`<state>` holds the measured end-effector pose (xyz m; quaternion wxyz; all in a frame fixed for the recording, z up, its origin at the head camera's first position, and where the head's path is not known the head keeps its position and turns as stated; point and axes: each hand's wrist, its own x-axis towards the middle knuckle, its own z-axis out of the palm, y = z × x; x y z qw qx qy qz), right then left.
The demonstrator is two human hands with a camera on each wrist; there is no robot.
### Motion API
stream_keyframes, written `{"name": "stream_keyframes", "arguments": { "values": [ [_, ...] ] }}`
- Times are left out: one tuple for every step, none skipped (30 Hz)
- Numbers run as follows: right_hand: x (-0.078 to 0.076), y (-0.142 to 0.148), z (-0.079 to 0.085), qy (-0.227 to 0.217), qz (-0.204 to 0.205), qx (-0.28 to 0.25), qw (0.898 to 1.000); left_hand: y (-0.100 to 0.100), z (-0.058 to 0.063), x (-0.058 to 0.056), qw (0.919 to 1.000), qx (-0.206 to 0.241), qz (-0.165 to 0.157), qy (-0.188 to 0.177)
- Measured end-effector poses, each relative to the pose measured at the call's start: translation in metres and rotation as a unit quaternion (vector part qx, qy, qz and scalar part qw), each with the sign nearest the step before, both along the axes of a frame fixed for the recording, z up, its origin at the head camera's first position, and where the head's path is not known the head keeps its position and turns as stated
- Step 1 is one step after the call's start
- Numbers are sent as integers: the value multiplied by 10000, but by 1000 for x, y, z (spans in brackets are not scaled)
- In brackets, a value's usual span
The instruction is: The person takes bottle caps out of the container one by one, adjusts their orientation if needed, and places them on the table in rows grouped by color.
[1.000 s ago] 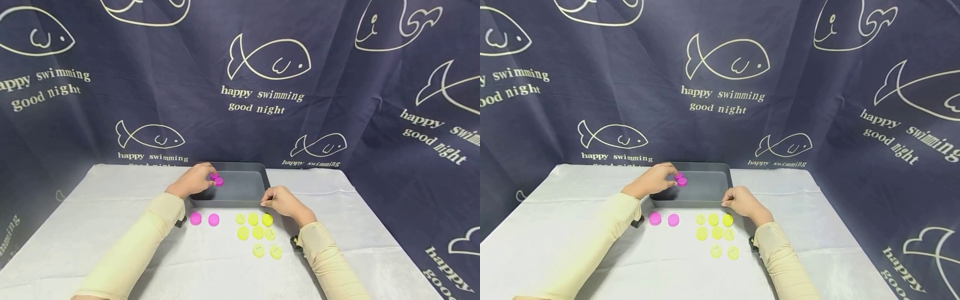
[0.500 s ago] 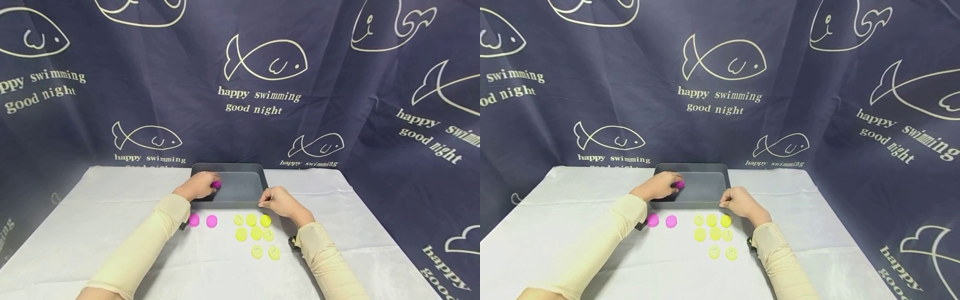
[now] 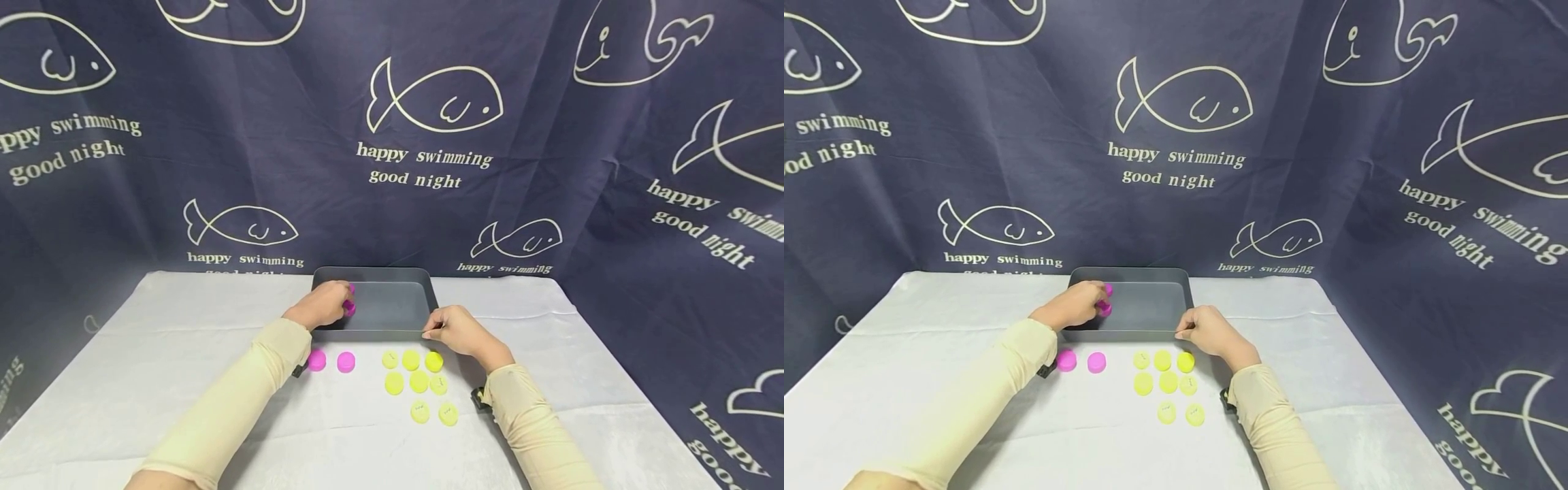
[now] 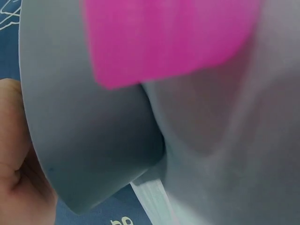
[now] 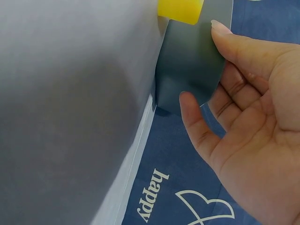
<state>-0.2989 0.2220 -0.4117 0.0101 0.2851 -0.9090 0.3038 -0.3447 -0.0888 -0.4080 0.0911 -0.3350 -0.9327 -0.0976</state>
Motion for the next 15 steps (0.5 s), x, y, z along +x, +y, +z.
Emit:
{"name": "stream_keyframes", "arguments": {
  "values": [
    [0,0,0,5,-2,4,10000,0,0,0,10000,3,23,-14],
    [0,0,0,3,-8,5,10000,0,0,0,10000,31,39,-50],
    [0,0,0,-1,-19,7,10000,0,0,0,9999,59,58,-87],
    [0,0,0,-4,-29,7,10000,0,0,0,9999,93,67,-111],
    [1,0,0,-12,-49,7,10000,0,0,-1,9998,131,77,-140],
    [1,0,1,-18,-58,1,10000,0,0,-1,9998,156,72,-134],
    [1,0,1,-27,-64,-8,10000,1,-1,-1,9997,164,78,-137],
    [1,0,1,-31,-65,-13,10000,1,-1,-1,9997,173,92,-156],
    [1,0,0,-34,-62,-22,10000,1,-1,-1,9997,175,90,-139],
    [1,0,0,-25,-51,-29,10000,1,-1,-1,9997,170,109,-142],
    [1,0,0,-24,-45,-34,10000,1,-2,-1,9997,159,125,-138],
    [0,0,-1,-15,-33,-38,10000,1,-2,-1,9997,143,143,-130],
    [0,0,-1,-13,-28,-41,10000,2,-2,0,9997,126,171,-134],
    [0,0,-1,-11,-27,-40,10000,2,-2,0,9997,127,185,-127],
    [0,0,-1,-15,-27,-45,10000,2,-2,1,9996,136,197,-116]
  ]
}}
